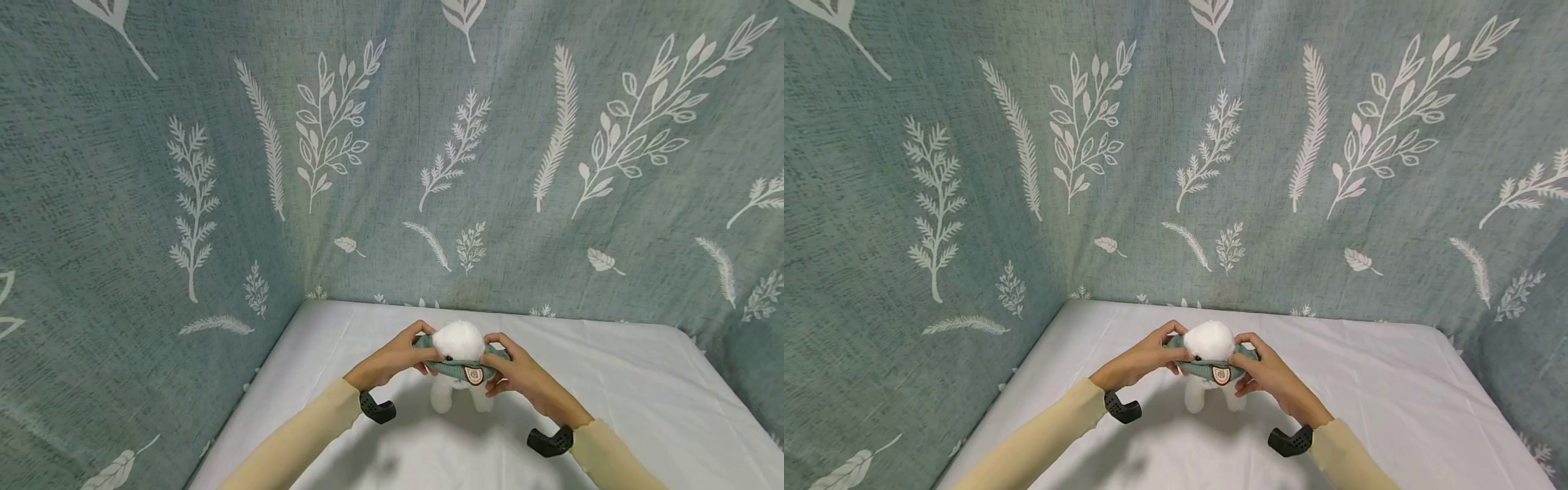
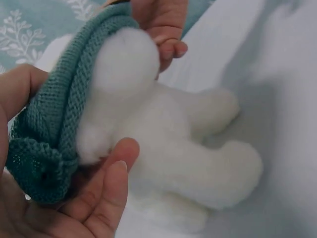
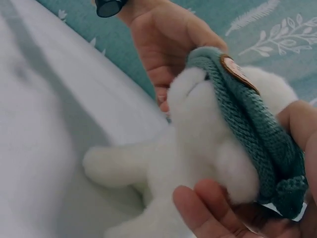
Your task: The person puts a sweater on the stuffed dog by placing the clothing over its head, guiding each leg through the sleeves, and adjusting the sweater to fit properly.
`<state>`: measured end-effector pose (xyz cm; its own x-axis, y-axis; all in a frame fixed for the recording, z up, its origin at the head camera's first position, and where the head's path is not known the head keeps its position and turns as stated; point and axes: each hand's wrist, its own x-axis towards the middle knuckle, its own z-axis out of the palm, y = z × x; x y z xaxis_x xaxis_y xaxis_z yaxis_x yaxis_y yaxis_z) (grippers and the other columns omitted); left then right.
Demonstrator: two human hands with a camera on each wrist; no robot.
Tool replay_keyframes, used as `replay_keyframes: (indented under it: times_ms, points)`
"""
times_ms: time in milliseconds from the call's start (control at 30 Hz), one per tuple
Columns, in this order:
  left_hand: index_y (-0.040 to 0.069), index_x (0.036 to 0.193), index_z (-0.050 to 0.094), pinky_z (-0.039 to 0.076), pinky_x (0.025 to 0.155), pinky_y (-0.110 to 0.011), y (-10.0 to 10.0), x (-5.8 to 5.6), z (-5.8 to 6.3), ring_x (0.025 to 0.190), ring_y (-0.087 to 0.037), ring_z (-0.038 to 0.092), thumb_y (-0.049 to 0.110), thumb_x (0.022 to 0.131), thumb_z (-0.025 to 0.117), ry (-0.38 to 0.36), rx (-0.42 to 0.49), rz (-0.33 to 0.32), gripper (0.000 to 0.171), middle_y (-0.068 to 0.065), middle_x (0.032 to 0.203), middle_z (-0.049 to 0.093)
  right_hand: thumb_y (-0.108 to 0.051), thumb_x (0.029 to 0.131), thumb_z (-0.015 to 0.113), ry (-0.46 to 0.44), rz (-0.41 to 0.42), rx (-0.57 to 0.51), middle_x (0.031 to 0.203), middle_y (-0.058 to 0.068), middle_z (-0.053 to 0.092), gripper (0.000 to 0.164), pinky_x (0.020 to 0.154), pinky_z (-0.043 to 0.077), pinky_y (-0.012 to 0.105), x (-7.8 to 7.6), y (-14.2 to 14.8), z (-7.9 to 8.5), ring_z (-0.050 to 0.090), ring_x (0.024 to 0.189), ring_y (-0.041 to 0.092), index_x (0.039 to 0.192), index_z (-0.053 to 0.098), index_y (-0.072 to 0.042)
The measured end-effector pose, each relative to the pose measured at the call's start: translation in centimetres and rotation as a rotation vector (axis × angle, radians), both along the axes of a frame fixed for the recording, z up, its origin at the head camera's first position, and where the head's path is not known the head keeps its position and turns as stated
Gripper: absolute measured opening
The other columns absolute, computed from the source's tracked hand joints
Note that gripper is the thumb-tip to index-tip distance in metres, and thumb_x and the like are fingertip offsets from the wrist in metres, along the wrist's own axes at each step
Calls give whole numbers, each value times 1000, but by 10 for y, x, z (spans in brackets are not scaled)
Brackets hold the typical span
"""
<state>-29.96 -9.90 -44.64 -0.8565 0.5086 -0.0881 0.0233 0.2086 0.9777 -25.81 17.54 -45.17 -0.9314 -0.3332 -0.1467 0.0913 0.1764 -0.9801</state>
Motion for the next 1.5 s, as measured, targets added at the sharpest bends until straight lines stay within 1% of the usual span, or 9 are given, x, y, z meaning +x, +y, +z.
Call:
replay_keyframes:
  times_ms: [133,333,500,700,933,1067,1167,1333,1500]
  points:
    - [10,117,51,53,89,-59,1,1,-2,81,-28,74,24,93,77,-1,-14,23,39,-18,110,60,-31,104,61,-5,-48,-36,109,20,60,45,77,60,46,0,-2,-5,68,84,35,137,43,-7]
    - [6,107,48,58,81,-49,2,1,-4,81,-29,74,24,94,76,21,-19,36,36,-18,105,61,-29,105,60,-4,-68,-69,109,20,58,34,77,60,46,-1,-3,-8,68,85,36,125,46,-6]
    - [7,111,50,55,87,-58,1,0,-3,81,-29,74,27,96,75,20,-21,14,35,-17,105,62,-29,106,58,-4,-33,-81,115,23,57,44,80,60,46,-3,2,-6,67,85,30,140,42,-6]
    - [15,129,60,53,91,-60,-1,-2,0,87,-31,73,30,98,72,-4,-30,-43,36,-13,109,67,-35,107,58,-9,63,-92,126,24,56,65,85,58,50,-5,7,-1,66,96,40,160,30,-9]
    - [10,128,63,57,87,-51,0,-3,1,88,-28,73,31,100,69,-20,-28,-68,36,-12,107,70,-33,108,55,-25,100,-86,118,20,60,63,82,59,46,-10,7,-1,66,87,27,157,32,0]
    - [4,122,64,57,86,-48,4,-3,0,87,-26,72,30,101,66,-30,-21,-62,33,-12,103,69,-34,108,52,-44,102,-98,106,16,62,56,81,59,45,-10,4,-4,65,82,22,144,41,8]
    - [3,119,65,57,88,-50,6,-3,0,85,-25,71,29,102,64,-37,-19,-50,31,-12,101,69,-34,108,51,-43,84,-101,102,14,62,53,80,60,44,-9,3,-5,65,80,21,139,44,8]
    - [-1,125,62,54,93,-54,8,-2,0,94,-26,69,21,98,68,-53,11,-50,35,-15,110,66,-25,107,51,-42,53,-155,118,20,60,53,81,59,43,-6,-1,-4,68,88,23,149,38,5]
    - [-1,142,51,53,96,-47,7,2,1,115,-27,61,8,90,73,-63,50,-72,57,-14,130,59,-15,103,50,-49,11,-220,135,25,54,59,84,58,40,-2,-8,-3,66,101,23,154,31,7]
